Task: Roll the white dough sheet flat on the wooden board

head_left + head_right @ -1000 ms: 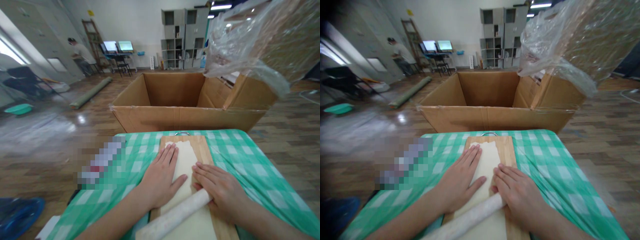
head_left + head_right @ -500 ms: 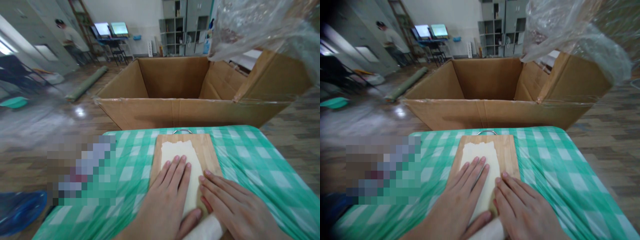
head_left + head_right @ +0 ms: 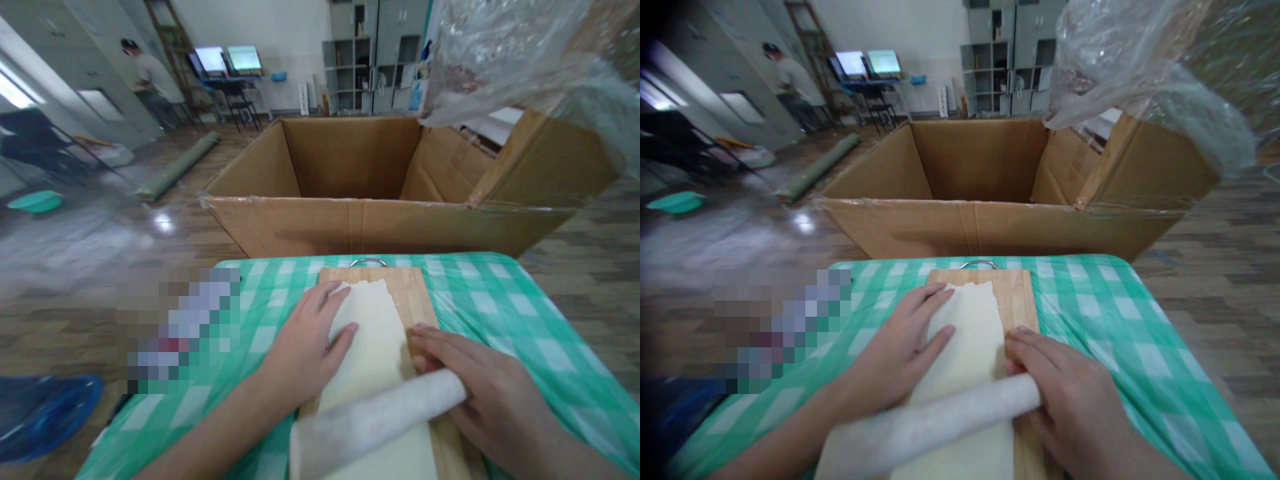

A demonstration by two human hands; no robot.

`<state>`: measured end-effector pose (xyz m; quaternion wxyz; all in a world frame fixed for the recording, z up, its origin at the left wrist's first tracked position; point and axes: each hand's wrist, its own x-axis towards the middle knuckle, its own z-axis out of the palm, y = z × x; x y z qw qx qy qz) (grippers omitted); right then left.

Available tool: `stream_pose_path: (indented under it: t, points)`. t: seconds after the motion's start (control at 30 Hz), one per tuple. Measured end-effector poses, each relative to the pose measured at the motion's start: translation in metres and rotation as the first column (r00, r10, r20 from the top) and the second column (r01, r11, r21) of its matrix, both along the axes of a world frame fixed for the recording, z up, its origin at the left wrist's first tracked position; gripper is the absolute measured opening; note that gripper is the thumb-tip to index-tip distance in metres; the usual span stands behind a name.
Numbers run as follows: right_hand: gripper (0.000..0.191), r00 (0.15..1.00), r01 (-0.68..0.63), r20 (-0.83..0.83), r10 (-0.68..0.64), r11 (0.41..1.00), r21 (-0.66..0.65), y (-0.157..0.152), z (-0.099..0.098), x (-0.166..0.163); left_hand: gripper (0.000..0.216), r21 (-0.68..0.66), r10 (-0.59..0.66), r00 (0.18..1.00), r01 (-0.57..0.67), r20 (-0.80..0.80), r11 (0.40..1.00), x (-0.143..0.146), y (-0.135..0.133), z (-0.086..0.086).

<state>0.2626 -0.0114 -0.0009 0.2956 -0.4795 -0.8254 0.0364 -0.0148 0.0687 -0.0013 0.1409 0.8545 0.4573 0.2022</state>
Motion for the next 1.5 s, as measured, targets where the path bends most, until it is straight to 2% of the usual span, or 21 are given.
stream_pose_path:
  t: [0.07,0.1,0.17,0.23,0.3,0.37,0.47,0.6,0.77,0.87,0.93,1.07,1.13,1.3,1.4,1.5]
  points:
    - [0.026,0.983,0.12,-0.11,-0.146,0.969,-0.216,0.015,0.015,0.005,0.04,-0.029,0.074,0.995,-0.072,0.06,0.997,-0.007,0.018,0.007]
    - [0.025,0.961,0.166,-0.159,-0.228,0.929,-0.331,0.026,0.024,0.006,0.037,-0.051,0.098,0.993,-0.095,0.062,0.994,-0.01,0.028,0.012]
    - [0.03,0.883,0.205,-0.258,-0.391,0.817,-0.539,0.052,0.04,0.005,0.034,-0.115,0.121,0.992,-0.118,0.024,0.986,-0.012,0.046,0.021]
    - [0.031,0.795,0.163,-0.324,-0.513,0.694,-0.701,0.079,0.047,-0.002,0.033,-0.191,0.103,0.995,-0.105,-0.018,0.976,-0.01,0.062,0.029]
    - [0.028,0.738,0.092,-0.345,-0.58,0.594,-0.799,0.101,0.046,-0.01,0.031,-0.264,0.064,0.997,-0.074,-0.045,0.962,-0.005,0.075,0.034]
    - [0.026,0.712,0.055,-0.332,-0.619,0.52,-0.853,0.115,0.04,-0.017,0.029,-0.304,0.031,0.996,-0.053,-0.078,0.951,-0.001,0.085,0.037]
    - [0.025,0.707,0.036,-0.298,-0.642,0.454,-0.89,0.124,0.029,-0.021,0.028,-0.315,-0.003,0.984,-0.054,-0.176,0.948,0.003,0.095,0.038]
    - [0.028,0.7,-0.045,-0.36,-0.616,0.465,-0.884,0.123,0.022,-0.016,0.025,-0.369,-0.049,0.964,-0.053,-0.261,0.928,0.004,0.101,0.043]
    - [0.031,0.713,-0.09,-0.391,-0.582,0.477,-0.874,0.121,0.027,-0.015,0.016,-0.44,-0.122,0.957,-0.007,-0.264,0.898,0.006,0.104,0.053]
    - [0.039,0.737,-0.09,-0.391,-0.552,0.493,-0.865,0.121,0.03,-0.018,0.014,-0.458,-0.178,0.962,0.066,-0.206,0.887,0.007,0.105,0.057]
    - [0.042,0.77,-0.065,-0.386,-0.508,0.539,-0.84,0.121,0.031,-0.02,0.014,-0.467,-0.205,0.97,0.121,-0.133,0.876,0.009,0.105,0.059]
    - [0.038,0.836,-0.026,-0.384,-0.393,0.67,-0.742,0.121,0.03,-0.019,0.018,-0.525,-0.216,0.976,0.195,0.023,0.828,0.009,0.104,0.065]
    - [0.036,0.86,-0.029,-0.374,-0.349,0.697,-0.717,0.122,0.029,-0.016,0.021,-0.568,-0.189,0.979,0.198,0.077,0.799,0.008,0.104,0.067]
    - [0.028,0.913,-0.012,-0.28,-0.298,0.665,-0.747,0.124,0.03,-0.011,0.028,-0.648,-0.128,0.985,0.175,0.12,0.741,0.006,0.107,0.064]
    - [0.032,0.897,0.0,-0.287,-0.335,0.652,-0.758,0.125,0.032,-0.012,0.029,-0.679,-0.085,0.989,0.144,0.12,0.72,0.007,0.109,0.058]
    - [0.035,0.859,0.022,-0.331,-0.391,0.674,-0.738,0.124,0.031,-0.015,0.028,-0.704,-0.049,0.989,0.133,0.138,0.698,0.009,0.111,0.051]
